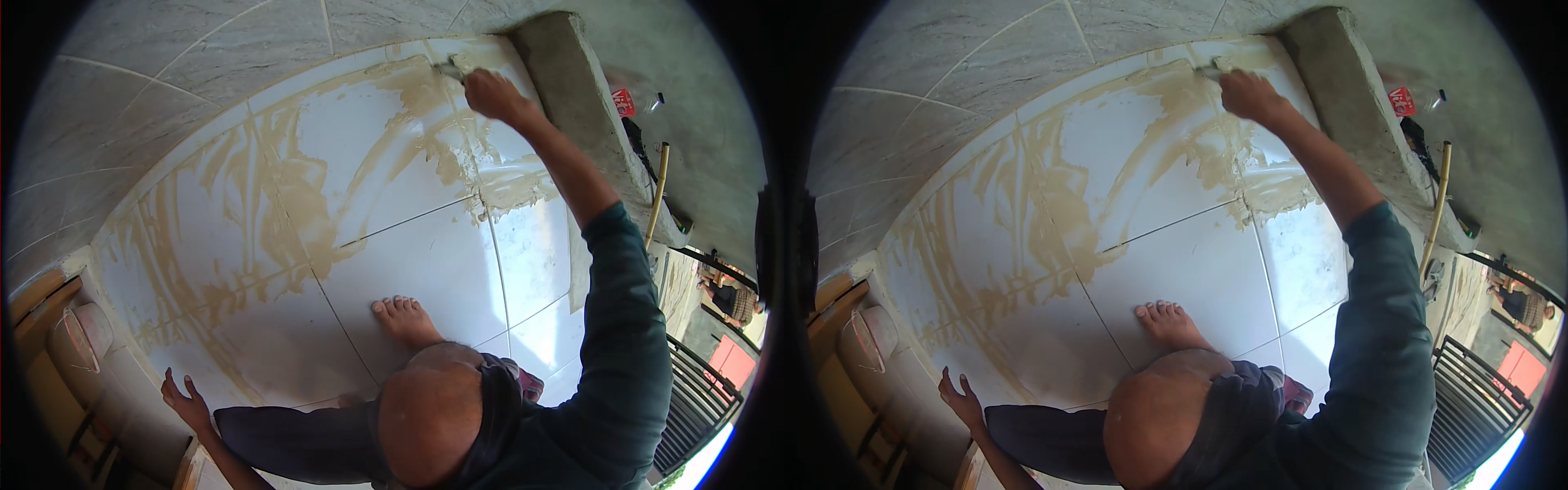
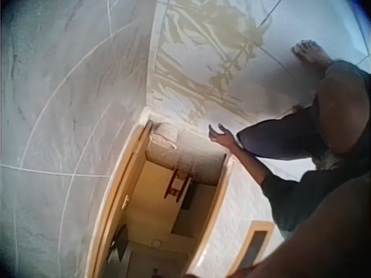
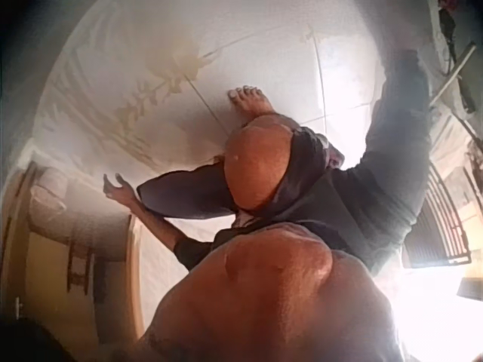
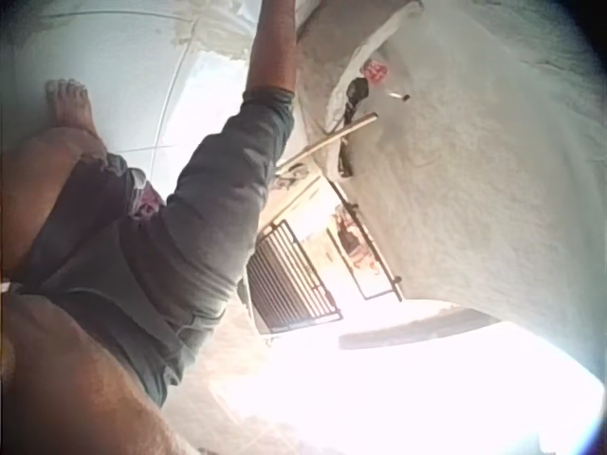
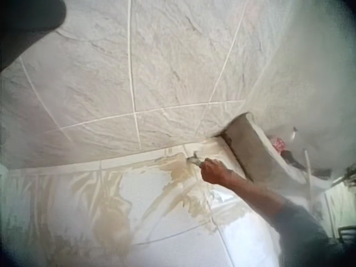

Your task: The person spreads grout over the joints of floor tiles using a trowel, removes excess grout with a metal scraper, and wipes the tile surfaces clean with a yellow sponge.

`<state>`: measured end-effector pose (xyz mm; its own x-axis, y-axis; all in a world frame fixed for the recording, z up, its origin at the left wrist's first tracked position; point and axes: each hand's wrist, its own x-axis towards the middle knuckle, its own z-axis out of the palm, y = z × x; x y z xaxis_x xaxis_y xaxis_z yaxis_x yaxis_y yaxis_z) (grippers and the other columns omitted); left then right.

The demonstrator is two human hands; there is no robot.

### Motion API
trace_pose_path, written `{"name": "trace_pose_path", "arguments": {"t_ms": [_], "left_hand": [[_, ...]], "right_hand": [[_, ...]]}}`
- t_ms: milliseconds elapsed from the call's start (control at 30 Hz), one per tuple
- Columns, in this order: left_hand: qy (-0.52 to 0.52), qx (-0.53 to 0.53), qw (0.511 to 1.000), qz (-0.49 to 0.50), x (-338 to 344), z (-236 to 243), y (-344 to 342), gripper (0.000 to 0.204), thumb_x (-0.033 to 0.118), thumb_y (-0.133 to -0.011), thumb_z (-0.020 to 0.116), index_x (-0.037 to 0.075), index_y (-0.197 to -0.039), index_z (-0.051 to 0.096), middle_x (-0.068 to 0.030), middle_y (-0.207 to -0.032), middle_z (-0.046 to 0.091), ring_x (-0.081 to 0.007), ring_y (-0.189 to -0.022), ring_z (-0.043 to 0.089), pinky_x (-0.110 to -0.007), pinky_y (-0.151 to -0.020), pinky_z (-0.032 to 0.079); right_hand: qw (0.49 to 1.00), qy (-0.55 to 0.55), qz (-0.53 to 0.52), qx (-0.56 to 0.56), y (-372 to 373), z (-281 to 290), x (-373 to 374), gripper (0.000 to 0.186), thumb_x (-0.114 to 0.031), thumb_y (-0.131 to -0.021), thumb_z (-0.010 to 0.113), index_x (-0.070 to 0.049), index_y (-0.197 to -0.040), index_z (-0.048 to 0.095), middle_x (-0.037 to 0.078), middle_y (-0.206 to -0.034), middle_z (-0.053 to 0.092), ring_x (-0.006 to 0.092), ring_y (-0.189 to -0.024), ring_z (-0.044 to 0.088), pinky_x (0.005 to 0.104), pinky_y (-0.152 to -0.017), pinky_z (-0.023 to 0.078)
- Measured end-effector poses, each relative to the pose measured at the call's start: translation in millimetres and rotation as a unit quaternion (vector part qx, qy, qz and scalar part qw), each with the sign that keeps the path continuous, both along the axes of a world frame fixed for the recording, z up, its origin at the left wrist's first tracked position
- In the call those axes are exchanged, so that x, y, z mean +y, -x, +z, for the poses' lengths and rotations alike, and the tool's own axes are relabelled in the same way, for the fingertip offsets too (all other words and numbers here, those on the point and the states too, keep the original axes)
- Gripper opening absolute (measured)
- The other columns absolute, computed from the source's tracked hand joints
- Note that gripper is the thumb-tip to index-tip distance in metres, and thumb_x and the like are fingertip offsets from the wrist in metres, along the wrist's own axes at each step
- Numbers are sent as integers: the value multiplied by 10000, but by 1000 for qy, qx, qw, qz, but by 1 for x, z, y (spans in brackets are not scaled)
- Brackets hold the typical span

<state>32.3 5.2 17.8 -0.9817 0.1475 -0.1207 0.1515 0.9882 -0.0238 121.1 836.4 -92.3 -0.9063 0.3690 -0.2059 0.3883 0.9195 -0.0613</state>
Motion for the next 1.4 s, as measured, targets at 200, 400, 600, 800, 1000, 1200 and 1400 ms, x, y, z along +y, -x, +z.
{"name": "trace_pose_path", "arguments": {"t_ms": [200,400,600,800,1000,1200,1400], "left_hand": [[-22,22,999,7,-36,-4,-24,461,238,-990,601,93,-1415,495,-220,-1317,515,-396,-1240,454,-531,-1019,386],[3,-7,1000,-9,-60,-38,-29,482,273,-977,623,100,-1410,501,-223,-1284,533,-401,-1195,487,-525,-982,410],[-23,1,999,36,-54,-31,-41,454,297,-989,609,132,-1401,517,-206,-1271,541,-370,-1194,507,-506,-912,455],[-45,1,997,55,-41,-65,-33,449,306,-987,614,144,-1396,524,-174,-1296,531,-340,-1207,513,-482,-851,485],[-61,21,997,33,-37,-57,-21,442,314,-988,611,147,-1389,529,-159,-1311,524,-326,-1216,507,-478,-865,479],[-61,12,998,-25,-15,-44,-16,429,309,-1004,589,127,-1388,529,-159,-1318,535,-316,-1225,500,-465,-876,470],[-74,16,996,-40,-28,-29,-18,427,329,-1014,580,108,-1378,549,-159,-1314,558,-303,-1215,513,-448,-877,467]], "right_hand": [[999,14,-16,33,-36,60,-10,285,-218,-934,493,-23,-889,695,242,-891,676,428,-874,672,539,-807,541],[998,-10,-47,-33,19,15,68,274,-169,-883,504,29,-934,687,290,-971,683,449,-930,671,533,-848,535],[993,64,-26,-99,-106,32,-62,264,-158,-909,509,53,-871,663,290,-850,670,460,-813,672,533,-750,542],[987,116,-107,-32,-258,19,-185,386,-112,-945,525,53,-1289,463,281,-994,592,456,-786,651,522,-700,551],[968,208,-137,-24,-253,65,-180,233,-79,-907,550,31,-1086,652,265,-841,625,427,-785,628,498,-738,498],[989,101,-103,-37,-233,43,-143,244,-136,-904,535,3,-1060,662,266,-864,653,433,-817,651,514,-749,513],[984,105,-95,111,-262,60,-145,327,-111,-969,496,56,-1229,603,239,-974,672,320,-768,657,419,-746,521]]}}
